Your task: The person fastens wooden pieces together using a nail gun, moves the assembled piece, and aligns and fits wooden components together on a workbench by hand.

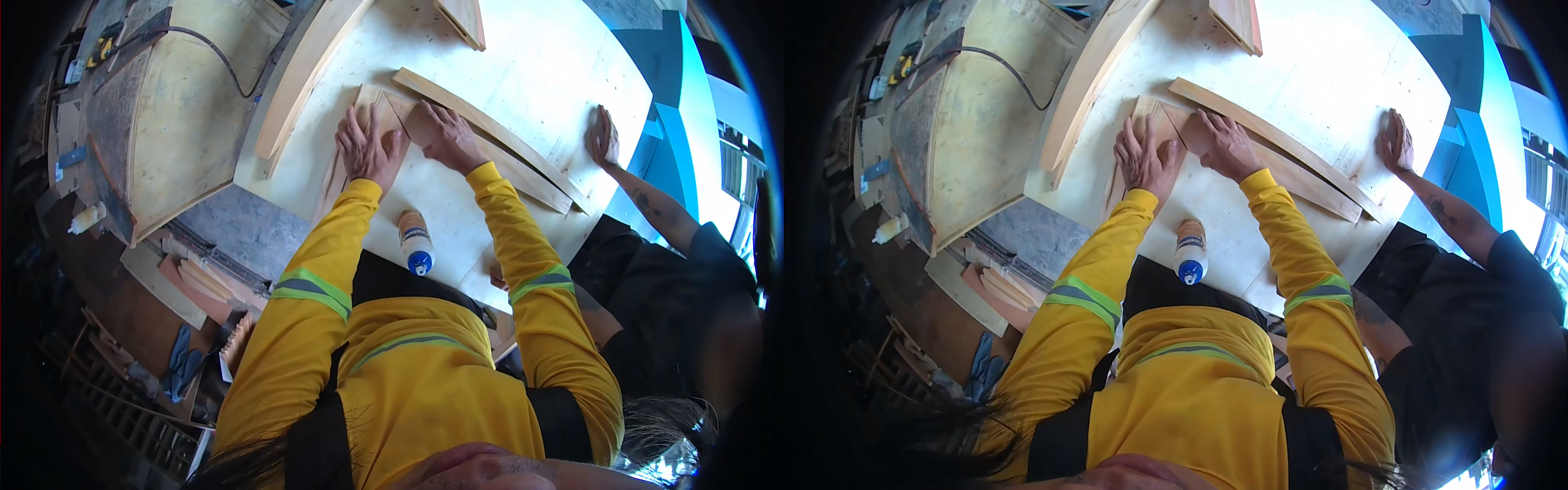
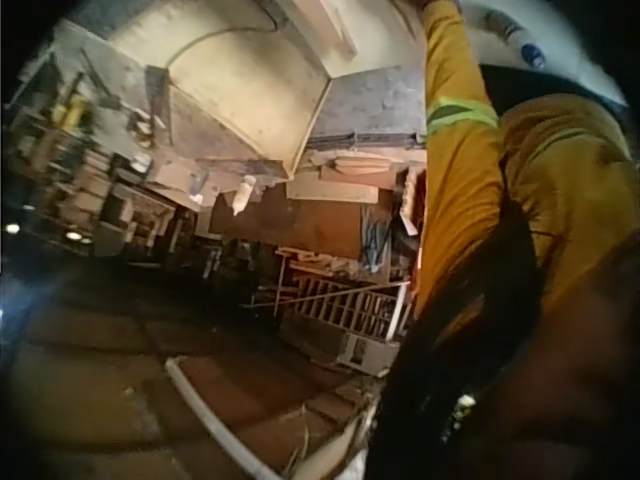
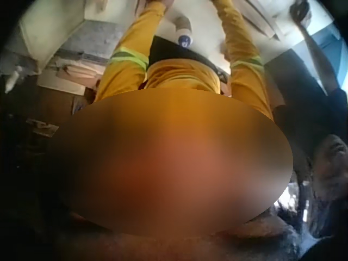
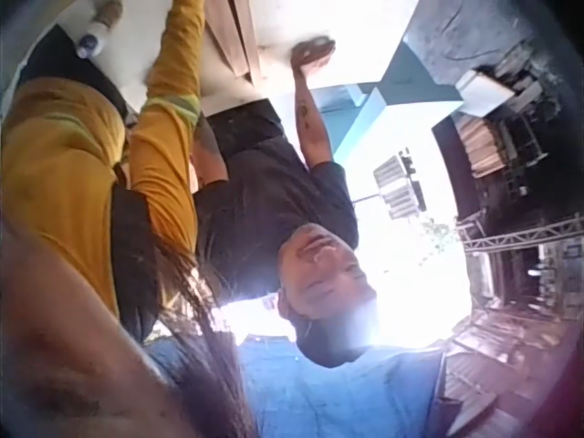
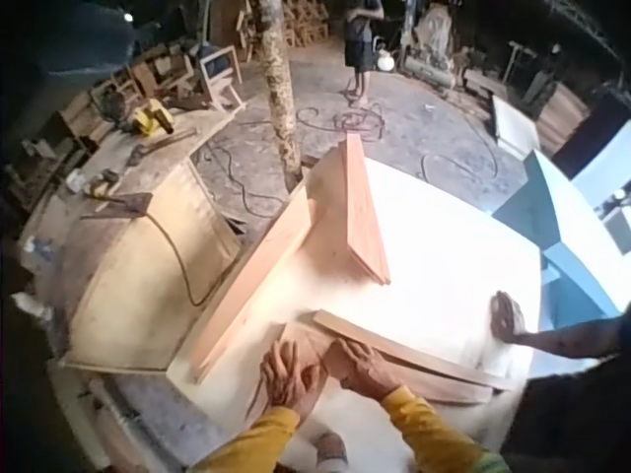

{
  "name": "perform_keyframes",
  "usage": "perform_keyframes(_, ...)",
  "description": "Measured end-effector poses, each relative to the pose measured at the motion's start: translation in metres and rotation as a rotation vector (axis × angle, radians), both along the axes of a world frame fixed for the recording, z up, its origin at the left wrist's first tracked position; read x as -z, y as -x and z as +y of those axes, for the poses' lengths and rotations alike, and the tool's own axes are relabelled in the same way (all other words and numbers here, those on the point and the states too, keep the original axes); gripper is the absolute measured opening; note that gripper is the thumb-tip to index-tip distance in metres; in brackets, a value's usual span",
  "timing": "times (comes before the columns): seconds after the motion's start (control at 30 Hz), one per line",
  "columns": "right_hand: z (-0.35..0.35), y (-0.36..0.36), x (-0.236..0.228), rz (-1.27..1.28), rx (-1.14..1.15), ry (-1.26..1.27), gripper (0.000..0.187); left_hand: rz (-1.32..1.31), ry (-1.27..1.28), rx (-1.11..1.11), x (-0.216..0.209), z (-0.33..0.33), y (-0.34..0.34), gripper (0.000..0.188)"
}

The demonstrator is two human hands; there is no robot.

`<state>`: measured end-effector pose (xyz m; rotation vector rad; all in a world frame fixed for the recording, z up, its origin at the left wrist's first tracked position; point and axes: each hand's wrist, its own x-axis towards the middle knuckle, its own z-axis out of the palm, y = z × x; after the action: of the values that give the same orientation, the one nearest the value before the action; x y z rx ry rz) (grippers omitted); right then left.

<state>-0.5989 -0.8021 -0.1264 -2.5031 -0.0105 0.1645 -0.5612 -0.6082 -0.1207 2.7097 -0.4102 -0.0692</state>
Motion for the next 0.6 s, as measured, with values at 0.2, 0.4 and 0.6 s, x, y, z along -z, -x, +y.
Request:
perform_keyframes(0.2,0.0001,-0.0094,-0.0082,0.119,0.005,0.047,0.098,0.074,-0.113,0.064,0.0011,-0.001,0.0032,0.062)
perform_keyframes(0.4,0.0002,-0.0106,-0.0052,0.103,0.001,0.057,0.098,0.065,-0.131,0.053,0.0045,-0.0026,0.0019,0.062)
perform_keyframes(0.6,-0.0013,-0.0054,-0.0028,0.093,-0.003,0.053,0.098,0.045,-0.096,0.085,0.0098,-0.0004,0.0015,0.063)
